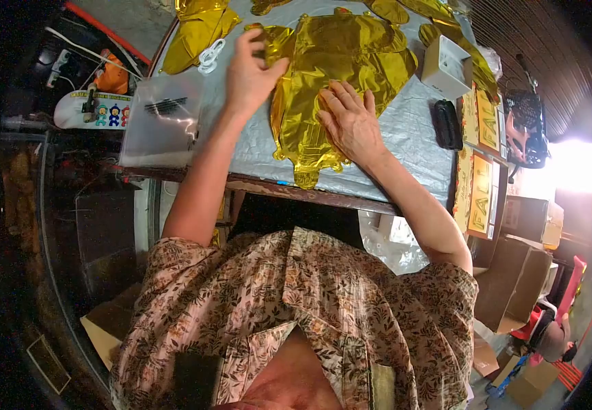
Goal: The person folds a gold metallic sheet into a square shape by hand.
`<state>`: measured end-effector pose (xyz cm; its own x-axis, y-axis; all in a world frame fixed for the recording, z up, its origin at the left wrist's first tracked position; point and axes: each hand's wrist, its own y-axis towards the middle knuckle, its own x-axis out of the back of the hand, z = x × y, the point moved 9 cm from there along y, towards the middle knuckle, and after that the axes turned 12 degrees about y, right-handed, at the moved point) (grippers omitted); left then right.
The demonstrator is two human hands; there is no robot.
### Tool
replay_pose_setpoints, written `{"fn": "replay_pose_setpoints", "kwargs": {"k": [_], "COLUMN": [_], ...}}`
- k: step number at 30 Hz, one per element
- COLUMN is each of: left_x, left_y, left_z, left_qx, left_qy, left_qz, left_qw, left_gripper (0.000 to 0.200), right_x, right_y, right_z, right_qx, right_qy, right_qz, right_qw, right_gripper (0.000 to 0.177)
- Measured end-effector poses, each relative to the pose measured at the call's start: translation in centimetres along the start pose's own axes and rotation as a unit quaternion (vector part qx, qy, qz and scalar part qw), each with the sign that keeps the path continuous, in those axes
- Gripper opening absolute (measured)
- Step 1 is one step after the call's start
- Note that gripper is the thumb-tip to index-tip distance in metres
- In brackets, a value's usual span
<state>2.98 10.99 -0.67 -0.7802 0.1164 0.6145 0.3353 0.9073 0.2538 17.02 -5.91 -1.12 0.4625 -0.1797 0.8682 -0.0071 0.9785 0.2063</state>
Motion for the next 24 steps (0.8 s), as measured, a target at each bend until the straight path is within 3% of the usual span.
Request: {"fn": "replay_pose_setpoints", "kwargs": {"k": [3,5,6,7,10,13,15,17,20,22,24], "left_x": [-1.0,-2.3,-3.1,-3.5,-4.0,-1.5,-1.0,0.4,-0.4,-1.2,-0.7], "left_y": [-0.2,-1.0,-1.5,-1.6,-3.2,-2.1,-0.8,0.2,-0.9,-1.0,-2.1], "left_z": [-5.1,-7.0,-7.4,-6.7,-7.7,-7.0,-5.6,-5.0,-6.9,-7.8,-10.3], "left_qx": [-0.086,-0.106,-0.121,-0.122,-0.265,-0.328,-0.298,-0.321,-0.381,-0.359,-0.418], "left_qy": [0.04,-0.039,-0.027,-0.027,-0.05,-0.005,-0.006,0.026,-0.003,-0.038,-0.038], "left_qz": [0.046,0.091,0.156,0.153,0.243,0.175,0.168,0.051,0.066,0.111,0.106], "left_qw": [0.994,0.989,0.98,0.98,0.932,0.928,0.94,0.945,0.922,0.926,0.901], "left_gripper": [0.066,0.064,0.057,0.057,0.031,0.028,0.028,0.026,0.028,0.04,0.054], "right_x": [0.0,-0.1,-0.1,-0.4,0.1,0.7,1.0,1.4,1.7,2.1,2.2], "right_y": [0.3,0.2,0.2,0.1,0.1,0.0,0.0,0.0,-0.1,-0.2,-0.2], "right_z": [0.3,0.6,0.7,0.5,1.0,1.4,1.8,2.2,2.3,2.6,2.8], "right_qx": [0.008,0.006,0.01,0.011,0.012,0.015,0.018,0.022,0.018,0.021,0.022], "right_qy": [0.0,-0.003,-0.004,-0.002,0.001,0.002,0.004,0.001,0.002,-0.002,-0.004], "right_qz": [-0.003,0.0,-0.003,-0.003,-0.014,-0.024,-0.029,-0.033,-0.028,-0.032,-0.033], "right_qw": [1.0,1.0,1.0,1.0,1.0,1.0,0.999,0.999,0.999,0.999,0.999], "right_gripper": [0.046,0.046,0.046,0.046,0.046,0.046,0.046,0.047,0.048,0.048,0.048]}}
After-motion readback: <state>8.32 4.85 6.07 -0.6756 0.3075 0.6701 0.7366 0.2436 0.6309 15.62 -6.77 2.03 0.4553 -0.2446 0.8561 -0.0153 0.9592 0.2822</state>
